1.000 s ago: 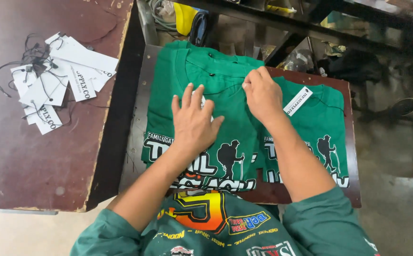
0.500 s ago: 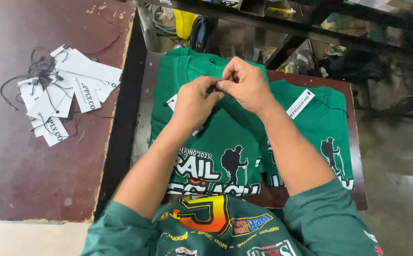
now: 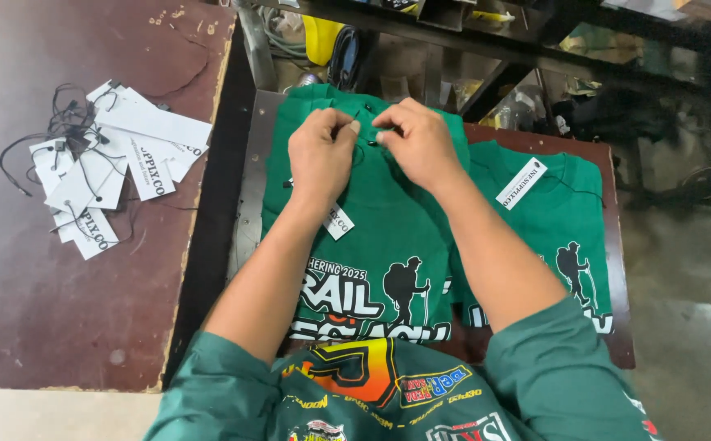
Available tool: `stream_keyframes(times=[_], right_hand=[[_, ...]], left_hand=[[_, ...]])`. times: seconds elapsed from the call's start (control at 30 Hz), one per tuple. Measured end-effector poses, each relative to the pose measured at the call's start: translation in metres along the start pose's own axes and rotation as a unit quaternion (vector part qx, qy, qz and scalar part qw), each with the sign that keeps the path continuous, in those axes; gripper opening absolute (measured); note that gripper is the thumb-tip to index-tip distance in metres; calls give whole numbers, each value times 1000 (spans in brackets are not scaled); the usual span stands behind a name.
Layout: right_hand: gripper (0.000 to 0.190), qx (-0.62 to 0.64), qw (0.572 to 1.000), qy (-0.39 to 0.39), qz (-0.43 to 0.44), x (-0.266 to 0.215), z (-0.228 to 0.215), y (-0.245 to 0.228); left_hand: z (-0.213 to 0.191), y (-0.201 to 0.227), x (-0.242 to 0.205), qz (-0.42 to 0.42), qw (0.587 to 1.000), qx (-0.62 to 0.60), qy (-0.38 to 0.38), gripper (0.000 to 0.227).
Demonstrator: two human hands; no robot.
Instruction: The person attaches white tags to the neck of green t-shirts using a small black fastener. They thread the tag string through the fastener, secure it to the shirt collar, and then move the completed shirt to a stack on the right.
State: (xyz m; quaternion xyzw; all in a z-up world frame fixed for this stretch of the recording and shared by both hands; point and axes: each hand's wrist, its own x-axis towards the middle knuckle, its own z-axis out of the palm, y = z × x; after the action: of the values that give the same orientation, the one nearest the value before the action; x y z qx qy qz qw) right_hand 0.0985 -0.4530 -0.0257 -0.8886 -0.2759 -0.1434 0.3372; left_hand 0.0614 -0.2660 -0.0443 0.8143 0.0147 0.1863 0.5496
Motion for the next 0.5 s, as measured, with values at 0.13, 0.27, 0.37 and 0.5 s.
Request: stream_keyframes(times=[0.13,0.27,0.37,0.5], right_hand=[[13,-100,992,23,-75,-10,24,16],[7,-167,979,57,-102,-16,30,17],[6,-70,995,61,-40,-14,23,18],[4,40,996,55,55,-15,22,27]], left_hand=[[11,-12,3,-3,1000,-13,8,5],[17,-16,-1,11,1000,0,16,5],[22,-17,1,77,995,55,9,6],[41,-32,2,168,974,149,-18,11]])
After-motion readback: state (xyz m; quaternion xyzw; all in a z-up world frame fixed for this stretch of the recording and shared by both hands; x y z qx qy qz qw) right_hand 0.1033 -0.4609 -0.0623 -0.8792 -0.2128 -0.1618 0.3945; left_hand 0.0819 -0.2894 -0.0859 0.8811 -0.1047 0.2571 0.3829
